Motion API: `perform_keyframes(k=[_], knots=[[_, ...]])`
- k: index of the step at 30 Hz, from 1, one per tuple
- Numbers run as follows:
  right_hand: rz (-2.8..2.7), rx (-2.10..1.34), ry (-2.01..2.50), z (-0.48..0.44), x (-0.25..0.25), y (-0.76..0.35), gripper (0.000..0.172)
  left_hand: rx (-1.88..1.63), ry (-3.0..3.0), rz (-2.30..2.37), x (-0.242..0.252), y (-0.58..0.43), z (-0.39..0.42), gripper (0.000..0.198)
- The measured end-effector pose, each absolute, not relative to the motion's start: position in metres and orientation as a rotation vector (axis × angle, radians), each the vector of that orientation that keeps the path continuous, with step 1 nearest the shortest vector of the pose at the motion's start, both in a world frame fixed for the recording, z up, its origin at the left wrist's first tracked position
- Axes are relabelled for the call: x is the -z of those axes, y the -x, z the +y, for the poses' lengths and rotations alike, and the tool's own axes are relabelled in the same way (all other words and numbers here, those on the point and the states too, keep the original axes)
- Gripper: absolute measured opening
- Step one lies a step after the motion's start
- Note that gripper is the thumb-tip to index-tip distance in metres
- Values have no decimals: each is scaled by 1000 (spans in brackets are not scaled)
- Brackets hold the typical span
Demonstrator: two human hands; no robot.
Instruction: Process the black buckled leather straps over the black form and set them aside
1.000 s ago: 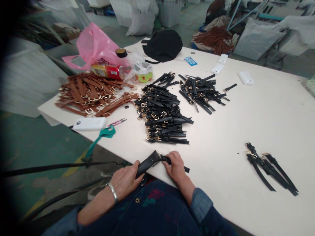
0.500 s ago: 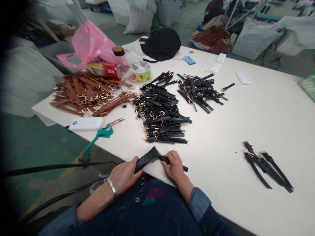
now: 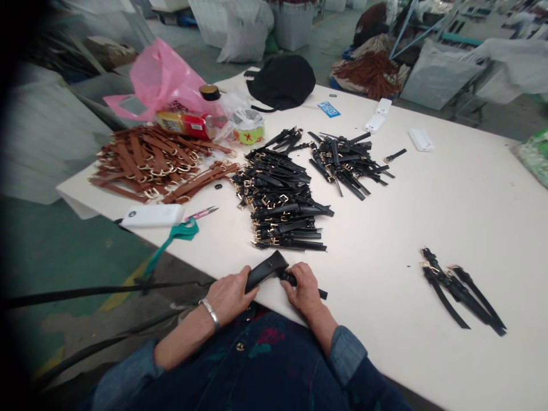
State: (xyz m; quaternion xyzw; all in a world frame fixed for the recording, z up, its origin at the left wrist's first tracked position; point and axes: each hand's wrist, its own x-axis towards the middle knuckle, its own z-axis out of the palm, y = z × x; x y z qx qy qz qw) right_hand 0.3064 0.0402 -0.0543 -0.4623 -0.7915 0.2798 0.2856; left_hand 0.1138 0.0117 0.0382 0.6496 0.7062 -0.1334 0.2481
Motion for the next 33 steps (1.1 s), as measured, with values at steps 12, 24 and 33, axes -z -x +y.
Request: perform_keyframes(k=[12,24,33], knots=[[-2182,-601,1374,25,52,-330,21,452,-1816,1952,-48,-103,6,30],[-2113,-694,1315,28,56,-334,20,489,-2045,1718,-55,-124,3,32],[-2102,-702,1285,29,56,-336,21,582,-2094,1722,-67,-108,11,32]])
